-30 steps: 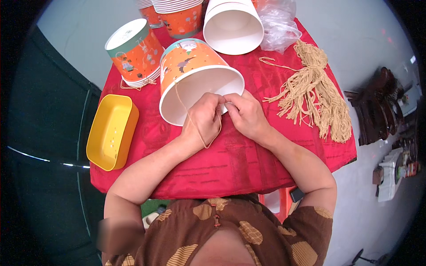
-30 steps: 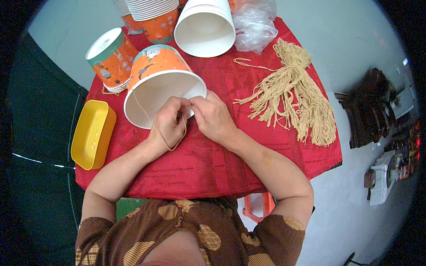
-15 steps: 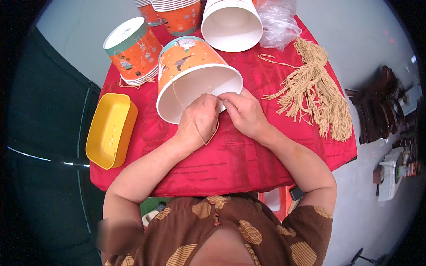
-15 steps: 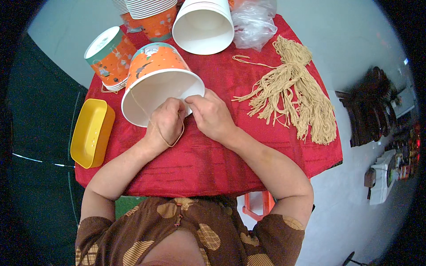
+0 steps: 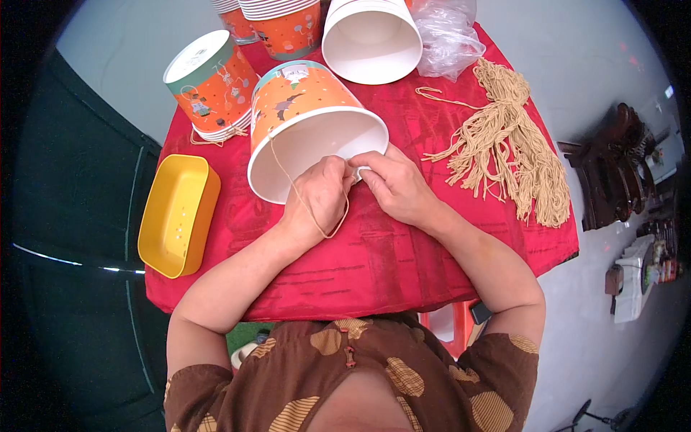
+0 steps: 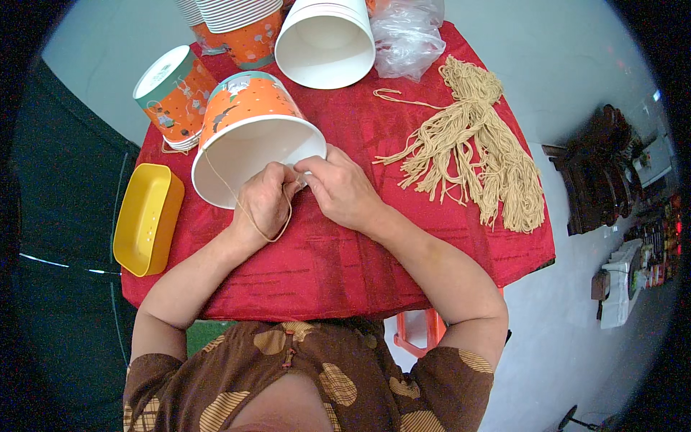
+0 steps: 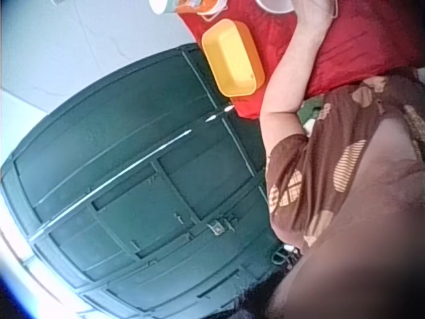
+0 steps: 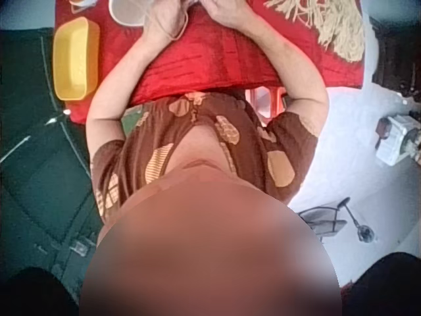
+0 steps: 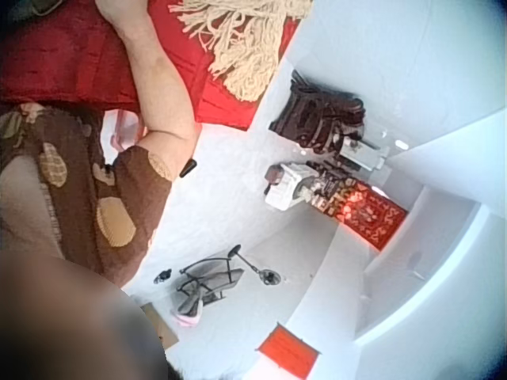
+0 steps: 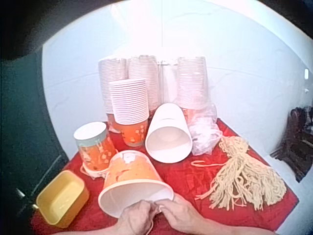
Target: Assembling decorative paper cup buckets by threading and tying string through pre-punched holes in the cups.
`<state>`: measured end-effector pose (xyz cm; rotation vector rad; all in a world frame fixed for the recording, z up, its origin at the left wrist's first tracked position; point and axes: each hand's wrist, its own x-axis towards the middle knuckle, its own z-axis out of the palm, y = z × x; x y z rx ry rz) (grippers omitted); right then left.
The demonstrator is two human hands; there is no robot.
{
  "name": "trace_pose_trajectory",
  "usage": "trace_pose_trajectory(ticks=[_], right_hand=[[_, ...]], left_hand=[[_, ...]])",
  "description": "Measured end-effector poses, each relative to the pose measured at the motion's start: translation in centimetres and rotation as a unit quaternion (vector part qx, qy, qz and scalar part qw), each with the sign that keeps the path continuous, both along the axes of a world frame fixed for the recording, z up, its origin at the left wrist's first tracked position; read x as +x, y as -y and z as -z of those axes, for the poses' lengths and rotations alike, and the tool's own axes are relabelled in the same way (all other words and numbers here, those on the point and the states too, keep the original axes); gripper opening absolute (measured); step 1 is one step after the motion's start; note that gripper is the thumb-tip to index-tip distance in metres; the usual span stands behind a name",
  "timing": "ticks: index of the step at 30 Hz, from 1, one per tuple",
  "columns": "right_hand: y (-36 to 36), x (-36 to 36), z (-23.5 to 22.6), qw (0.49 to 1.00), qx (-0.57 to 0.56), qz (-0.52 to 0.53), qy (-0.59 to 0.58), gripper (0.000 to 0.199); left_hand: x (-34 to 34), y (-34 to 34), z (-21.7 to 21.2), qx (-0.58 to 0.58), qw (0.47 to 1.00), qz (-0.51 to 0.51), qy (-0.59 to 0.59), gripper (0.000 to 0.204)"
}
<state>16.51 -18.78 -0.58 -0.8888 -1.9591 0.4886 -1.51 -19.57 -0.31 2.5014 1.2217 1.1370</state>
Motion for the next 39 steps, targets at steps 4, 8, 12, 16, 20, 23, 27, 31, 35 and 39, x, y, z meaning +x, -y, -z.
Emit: trace_pose_trajectory(ticks=[4,8,12,16,20,23,27,31,35,39], right_hand=[[0.1,0.1,-0.1,1.0,-0.011,-0.002,0.009,0.013],[0.1,0.3,-0.3,1.0,-0.016,0.0,0.021,0.011],[0.1,0.2,-0.1,1.0,-0.022,0.0,0.022,0.01],[0.4,0.2,-0.5,0.999,-0.042,-0.008,0.02,0.009],[0.5,0.1,-0.5,0.999,-0.044,-0.018,0.022,0.009],[0.5,0.1,-0.3,0.999,-0.008,-0.023,0.031,0.008],[0.6,0.0,-0.4,0.999,0.008,-0.022,0.033,0.009],[0.6,0.1,-0.2,0.998,0.026,-0.02,0.057,0.009],[0.8,0.0,-0.5,0.997,0.03,-0.031,0.067,0.01],[0.8,0.0,-0.7,0.996,0.027,-0.03,0.078,0.01]], left_hand=[[-0.1,0.1,-0.2,0.001,1.0,-0.002,-0.008,0.016],[-0.1,0.3,-0.5,0.0,1.0,-0.005,-0.02,0.017],[-0.2,0.3,-0.5,-0.001,1.0,0.001,-0.011,0.018],[-0.5,0.6,-0.7,-0.047,0.998,0.0,0.03,0.015],[-0.7,0.8,-1.0,-0.098,0.993,-0.003,0.068,0.013],[-0.7,0.8,-0.8,-0.066,0.996,-0.005,0.066,0.013],[-0.7,0.8,-0.7,-0.068,0.995,-0.006,0.078,0.012],[-0.5,0.9,-1.2,-0.09,0.992,-0.015,0.082,0.01],[-0.5,1.0,-1.2,-0.095,0.992,-0.026,0.079,0.011],[-0.4,0.9,-1.2,-0.095,0.992,-0.026,0.077,0.012]])
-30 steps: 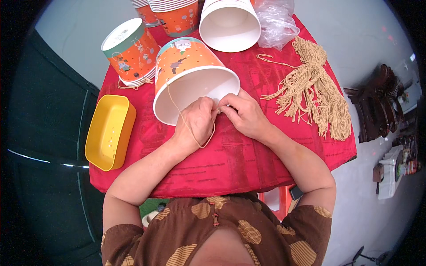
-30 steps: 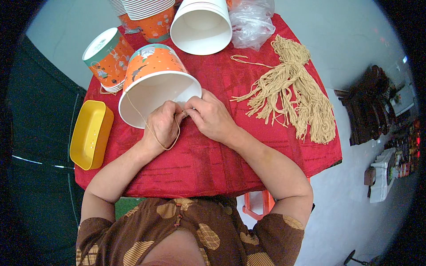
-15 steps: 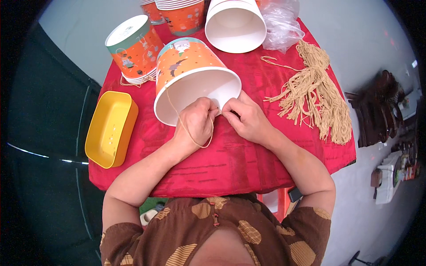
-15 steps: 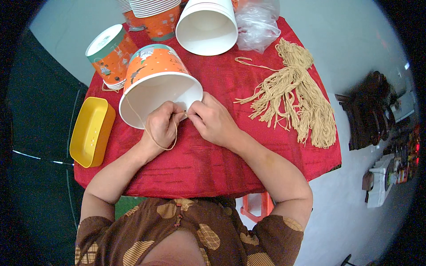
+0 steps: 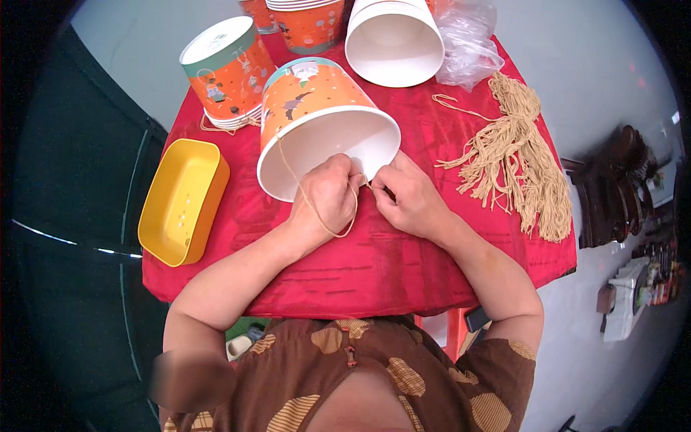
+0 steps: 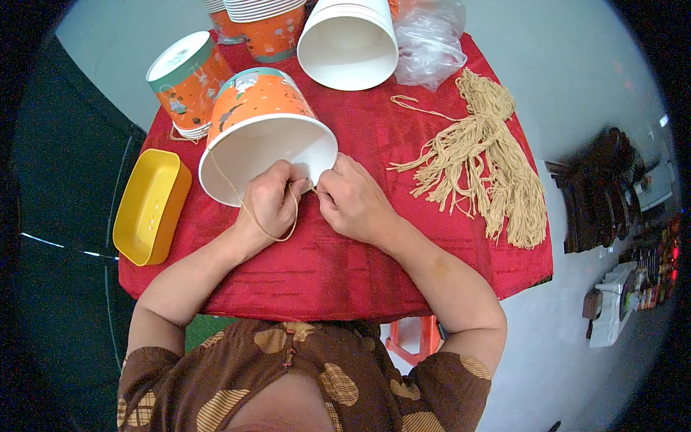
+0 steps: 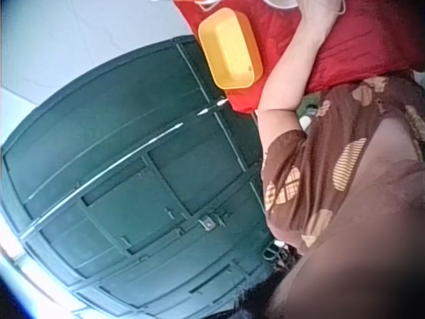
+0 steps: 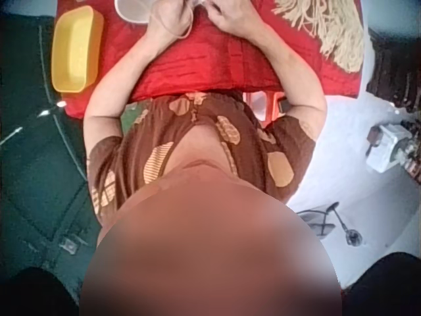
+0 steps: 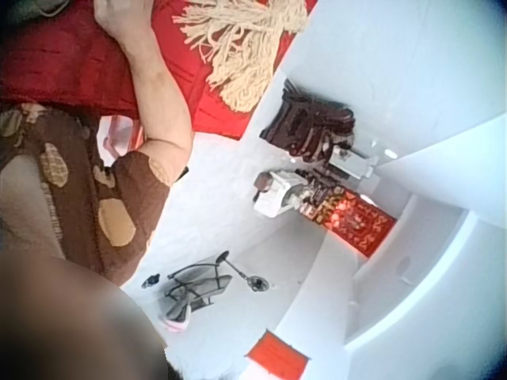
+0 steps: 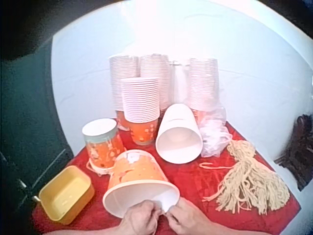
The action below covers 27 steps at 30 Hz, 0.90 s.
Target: Assembling decorative paper cup buckets by threading and tying string through pre-punched holes in the cups.
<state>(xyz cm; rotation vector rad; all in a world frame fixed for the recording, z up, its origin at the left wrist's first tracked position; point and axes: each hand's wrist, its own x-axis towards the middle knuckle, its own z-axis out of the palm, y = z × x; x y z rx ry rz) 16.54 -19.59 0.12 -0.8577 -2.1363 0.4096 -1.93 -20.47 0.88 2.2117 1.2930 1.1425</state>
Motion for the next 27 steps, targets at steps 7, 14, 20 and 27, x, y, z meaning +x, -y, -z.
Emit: trace_pose_trajectory(ticks=[7,14,20,27], right_hand=[[0.0,0.2,0.1,0.999,0.012,-0.007,0.037,0.008],[0.1,0.1,-0.2,0.998,0.028,-0.012,0.063,0.008],[0.3,0.0,-0.5,0.997,0.04,-0.006,0.066,0.01],[0.2,0.2,-0.7,0.993,0.056,-0.014,0.1,0.013]], left_hand=[[0.0,-0.2,0.1,0.008,1.0,0.0,-0.011,0.011],[-0.1,-0.7,0.6,0.022,0.999,-0.013,-0.03,0.009],[-0.1,-0.9,0.5,0.03,0.999,-0.022,-0.034,0.01],[-0.1,-1.5,0.6,0.012,0.998,-0.024,-0.048,0.011]])
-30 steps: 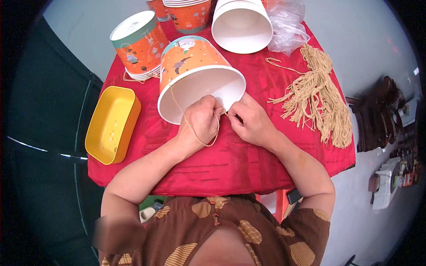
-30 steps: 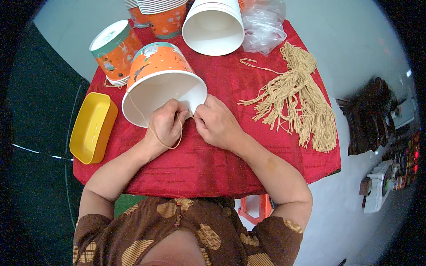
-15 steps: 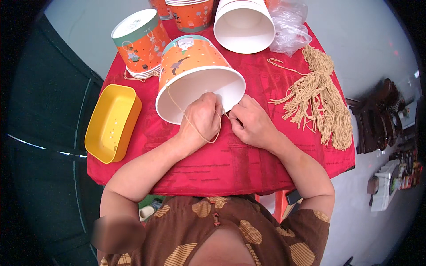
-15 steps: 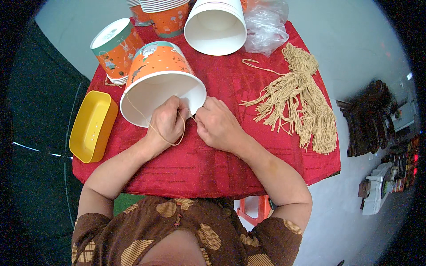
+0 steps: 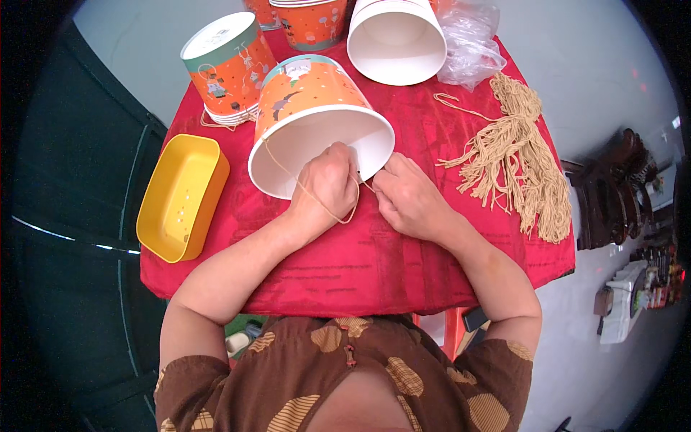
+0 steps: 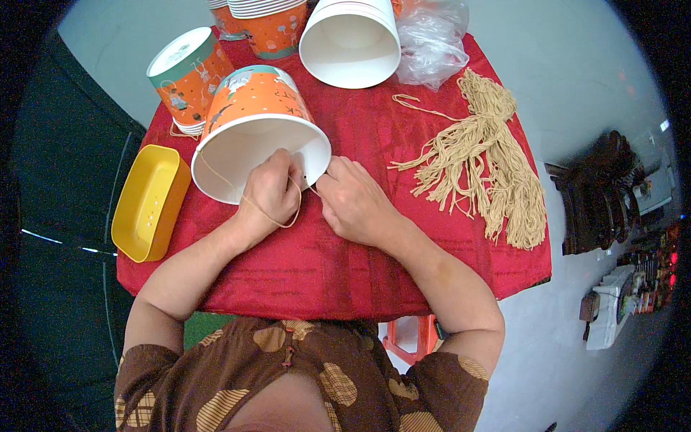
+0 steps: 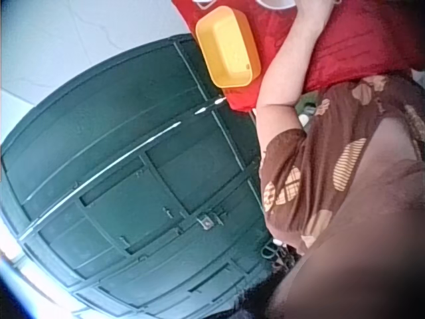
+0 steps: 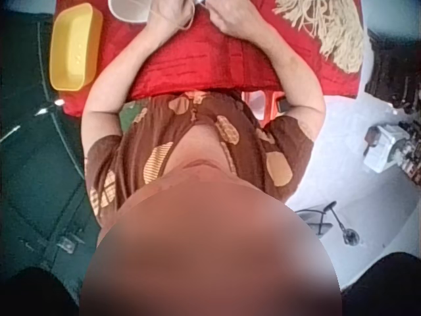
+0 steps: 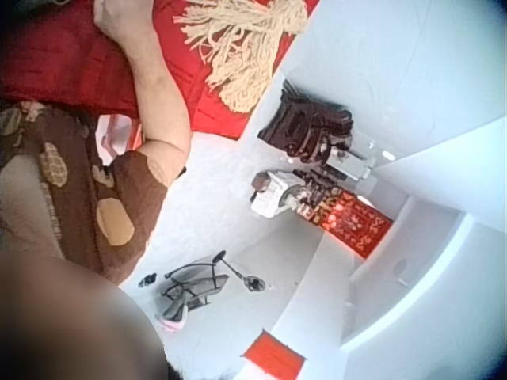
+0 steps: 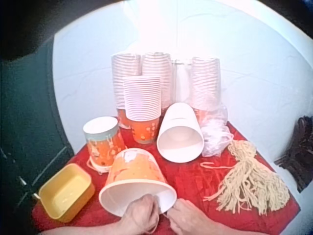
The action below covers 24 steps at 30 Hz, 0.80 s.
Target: Assembling decorative paper cup buckets by threading and tying string through pre-punched holes in the cups.
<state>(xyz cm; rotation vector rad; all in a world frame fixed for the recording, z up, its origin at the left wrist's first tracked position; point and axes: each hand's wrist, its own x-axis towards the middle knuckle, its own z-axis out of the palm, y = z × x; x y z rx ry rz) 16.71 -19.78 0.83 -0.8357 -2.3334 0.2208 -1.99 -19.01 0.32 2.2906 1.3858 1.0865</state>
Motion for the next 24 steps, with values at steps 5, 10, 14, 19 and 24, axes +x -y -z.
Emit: trace_pose_trajectory(ticks=[5,10,14,19,24], right_hand=[[0.5,0.0,-0.4,0.999,0.033,0.016,0.031,0.011],[1.5,-0.1,-0.8,0.983,0.107,0.059,0.138,0.008],[1.0,-0.7,-1.1,0.984,0.163,0.014,0.07,0.01],[0.4,-0.3,-0.7,0.993,0.111,-0.005,0.027,0.01],[0.4,-0.1,-0.9,0.997,0.074,-0.021,0.008,0.009]], left_hand=[[0.1,0.0,-0.1,-0.007,1.0,-0.016,0.004,0.009],[0.1,0.2,-0.3,-0.005,1.0,-0.004,0.008,0.008],[-0.1,0.2,-0.4,-0.02,1.0,-0.001,0.008,0.009],[-0.9,0.0,-0.8,-0.059,0.997,0.021,0.038,0.011],[-1.6,-0.4,-1.0,-0.141,0.983,0.039,0.108,0.018]])
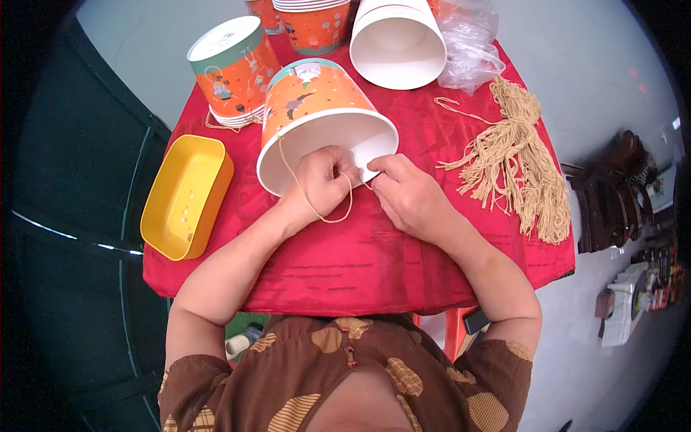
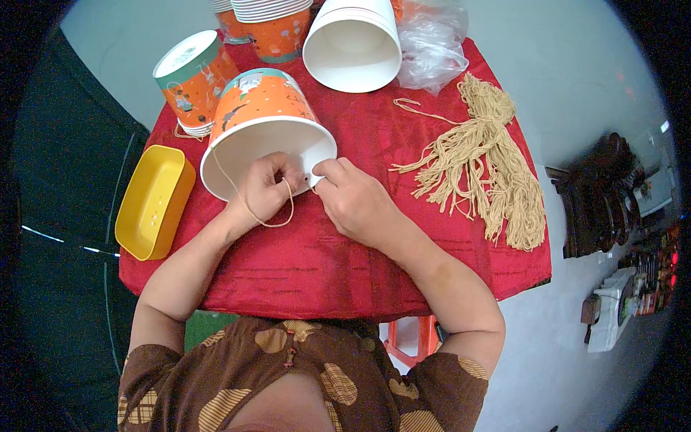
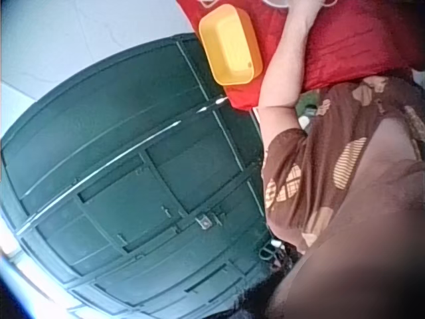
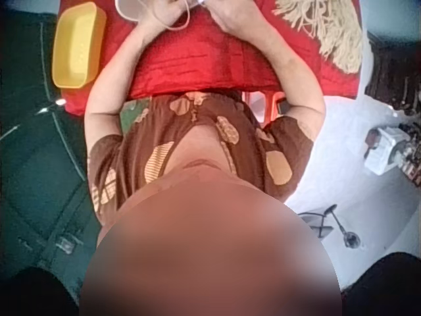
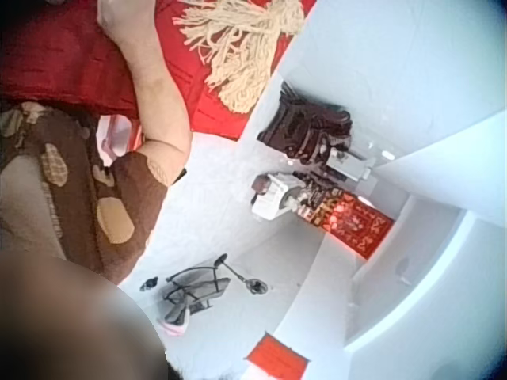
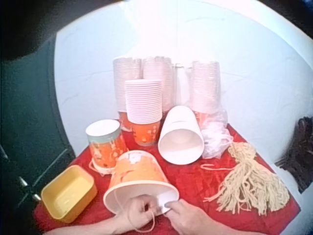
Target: Assembling decorative paper cup buckets by threading and tying string through pre-punched holes in the cups.
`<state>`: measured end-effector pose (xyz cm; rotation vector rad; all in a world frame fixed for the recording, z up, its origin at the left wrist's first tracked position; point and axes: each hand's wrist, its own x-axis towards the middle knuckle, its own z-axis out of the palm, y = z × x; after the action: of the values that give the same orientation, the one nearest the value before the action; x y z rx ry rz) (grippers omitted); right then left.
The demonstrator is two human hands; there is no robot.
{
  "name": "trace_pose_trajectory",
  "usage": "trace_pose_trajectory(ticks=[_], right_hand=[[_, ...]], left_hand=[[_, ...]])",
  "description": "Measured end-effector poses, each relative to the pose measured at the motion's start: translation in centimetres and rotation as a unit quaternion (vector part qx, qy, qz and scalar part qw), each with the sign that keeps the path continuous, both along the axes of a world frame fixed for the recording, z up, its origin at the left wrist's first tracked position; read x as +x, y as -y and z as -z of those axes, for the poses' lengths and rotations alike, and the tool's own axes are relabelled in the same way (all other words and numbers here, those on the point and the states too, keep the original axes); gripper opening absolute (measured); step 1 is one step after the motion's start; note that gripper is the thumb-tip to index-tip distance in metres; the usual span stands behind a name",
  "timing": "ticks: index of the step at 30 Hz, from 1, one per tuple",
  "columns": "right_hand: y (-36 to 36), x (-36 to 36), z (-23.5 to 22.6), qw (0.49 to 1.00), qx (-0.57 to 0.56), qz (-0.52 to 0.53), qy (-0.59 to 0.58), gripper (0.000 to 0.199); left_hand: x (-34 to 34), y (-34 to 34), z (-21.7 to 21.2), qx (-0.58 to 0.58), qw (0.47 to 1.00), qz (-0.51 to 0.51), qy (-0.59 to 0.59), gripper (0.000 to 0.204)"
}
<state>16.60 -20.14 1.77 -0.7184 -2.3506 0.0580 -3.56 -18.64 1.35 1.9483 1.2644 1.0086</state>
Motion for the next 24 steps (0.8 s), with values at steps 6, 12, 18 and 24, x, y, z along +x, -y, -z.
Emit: trace_pose_trajectory(ticks=[6,12,18,24], right_hand=[[0.0,0.0,0.0,1.0,-0.026,-0.002,-0.01,0.01],[-0.5,0.2,0.4,1.0,-0.013,-0.013,-0.02,0.009],[-0.7,0.3,0.4,1.0,-0.014,-0.016,-0.021,0.009],[-1.0,0.4,0.8,0.999,-0.016,-0.019,-0.033,0.009]], left_hand=[[-0.4,-0.2,0.5,-0.126,0.986,0.05,0.097,0.022],[0.2,0.3,-1.0,-0.239,0.944,0.066,0.219,0.019],[0.6,1.3,-1.6,-0.191,0.966,0.053,0.164,0.017],[0.8,1.7,-1.9,-0.123,0.984,0.086,0.101,0.017]])
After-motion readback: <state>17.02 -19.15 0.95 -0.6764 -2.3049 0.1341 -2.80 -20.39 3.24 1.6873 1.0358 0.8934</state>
